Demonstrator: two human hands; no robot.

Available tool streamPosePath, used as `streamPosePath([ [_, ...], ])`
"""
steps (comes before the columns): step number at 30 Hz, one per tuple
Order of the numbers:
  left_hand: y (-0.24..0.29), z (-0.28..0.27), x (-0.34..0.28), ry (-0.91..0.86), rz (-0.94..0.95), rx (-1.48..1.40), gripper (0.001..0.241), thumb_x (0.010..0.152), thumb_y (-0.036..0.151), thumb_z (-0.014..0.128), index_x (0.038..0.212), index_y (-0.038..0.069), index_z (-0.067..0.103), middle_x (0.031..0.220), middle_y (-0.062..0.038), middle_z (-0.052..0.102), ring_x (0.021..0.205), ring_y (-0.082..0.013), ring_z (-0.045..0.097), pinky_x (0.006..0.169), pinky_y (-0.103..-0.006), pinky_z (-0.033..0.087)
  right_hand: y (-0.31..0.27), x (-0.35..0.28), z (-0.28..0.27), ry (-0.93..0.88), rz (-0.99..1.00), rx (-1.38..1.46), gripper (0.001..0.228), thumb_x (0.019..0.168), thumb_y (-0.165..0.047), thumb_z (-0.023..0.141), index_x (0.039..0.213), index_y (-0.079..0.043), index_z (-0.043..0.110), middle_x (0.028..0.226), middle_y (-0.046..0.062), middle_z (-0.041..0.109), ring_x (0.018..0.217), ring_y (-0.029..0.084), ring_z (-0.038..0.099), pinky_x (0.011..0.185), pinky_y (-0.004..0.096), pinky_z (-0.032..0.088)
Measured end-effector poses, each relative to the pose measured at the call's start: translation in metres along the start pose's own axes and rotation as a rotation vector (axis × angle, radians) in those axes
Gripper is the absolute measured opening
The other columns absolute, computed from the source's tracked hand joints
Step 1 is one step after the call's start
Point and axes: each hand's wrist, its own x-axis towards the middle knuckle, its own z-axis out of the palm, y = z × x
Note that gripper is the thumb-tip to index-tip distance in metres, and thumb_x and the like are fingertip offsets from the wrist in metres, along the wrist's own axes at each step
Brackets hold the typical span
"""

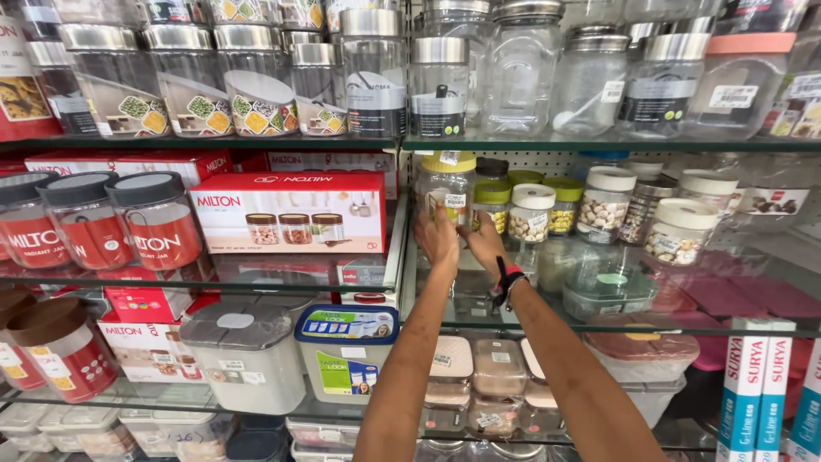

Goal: Selecting various glass and plastic jars from store shelves and placing them into a shopping cart.

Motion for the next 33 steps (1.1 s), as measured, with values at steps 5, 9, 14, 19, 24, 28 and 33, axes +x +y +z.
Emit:
streamPosePath([
  [5,-0.003,-0.002,0.017,-0.027,-0.031,-0.096,0.077,0.101,0.060,0.038,0.154,0.004,0.038,0.159,-0.025,0.036,0.148,-0.0410,0.032,0.121,-0.0511,0.023,-0.020,0.002,0.001,-0.059,0.113,0.232,0.080,0.092,-0.028,0.068,0.149,0.011,0.029,0.149,0.030,0.046,0.136,0.036,0.049,0.110,0.037,0.040],
  [9,0.066,-0.055,-0.026,-0.100,-0.224,-0.132,0.074,0.095,0.062,0.033,0.151,0.015,0.045,0.155,-0.016,0.046,0.143,-0.0353,0.043,0.116,-0.0494,0.031,-0.066,-0.025,-0.005,0.063,0.142,0.234,0.074,0.089,-0.033,0.065,0.147,0.008,0.042,0.142,0.028,0.058,0.128,0.033,0.058,0.107,0.036,0.044],
  [14,0.072,-0.070,-0.047,-0.074,-0.180,-0.193,0.071,0.098,0.062,0.037,0.148,0.013,0.048,0.150,-0.019,0.048,0.140,-0.0375,0.043,0.114,-0.0497,0.032,-0.068,-0.040,-0.020,0.275,0.130,0.195,0.069,0.099,-0.045,0.056,0.146,0.004,0.046,0.143,0.027,0.053,0.131,0.033,0.050,0.110,0.040,0.038],
  [19,0.065,-0.075,-0.066,-0.249,-0.067,-0.424,0.073,0.101,0.062,0.036,0.149,0.007,0.045,0.150,-0.020,0.051,0.139,-0.0359,0.049,0.115,-0.0462,0.035,-0.090,-0.072,-0.034,0.228,-0.069,0.400,0.068,0.106,-0.051,0.044,0.148,0.003,0.048,0.148,0.022,0.054,0.137,0.031,0.050,0.117,0.040,0.036],
  [24,0.093,-0.137,-0.139,-0.367,0.301,-0.500,0.082,0.106,0.060,0.035,0.156,-0.005,0.030,0.159,-0.024,0.038,0.148,-0.0339,0.037,0.121,-0.0429,0.028,-0.140,-0.149,-0.060,0.304,-0.191,0.341,0.080,0.108,-0.050,0.047,0.161,0.004,0.019,0.165,0.021,0.027,0.152,0.031,0.029,0.123,0.040,0.025],
  [28,0.104,-0.201,-0.210,-0.451,0.316,-0.497,0.090,0.107,0.064,0.036,0.157,-0.009,0.024,0.159,-0.027,0.038,0.150,-0.0351,0.037,0.124,-0.0441,0.028,-0.156,-0.234,-0.074,0.319,-0.233,0.290,0.083,0.109,-0.054,0.045,0.161,0.005,0.020,0.164,0.019,0.028,0.153,0.029,0.029,0.125,0.038,0.025],
  [33,0.074,-0.266,-0.286,-0.536,0.299,-0.284,0.097,0.107,0.070,0.030,0.161,-0.009,0.019,0.167,-0.028,0.028,0.158,-0.0381,0.029,0.130,-0.0493,0.022,-0.119,-0.362,-0.075,0.222,-0.141,0.323,0.082,0.106,-0.063,0.045,0.154,0.004,0.037,0.144,0.013,0.045,0.132,0.021,0.043,0.118,0.034,0.033],
])
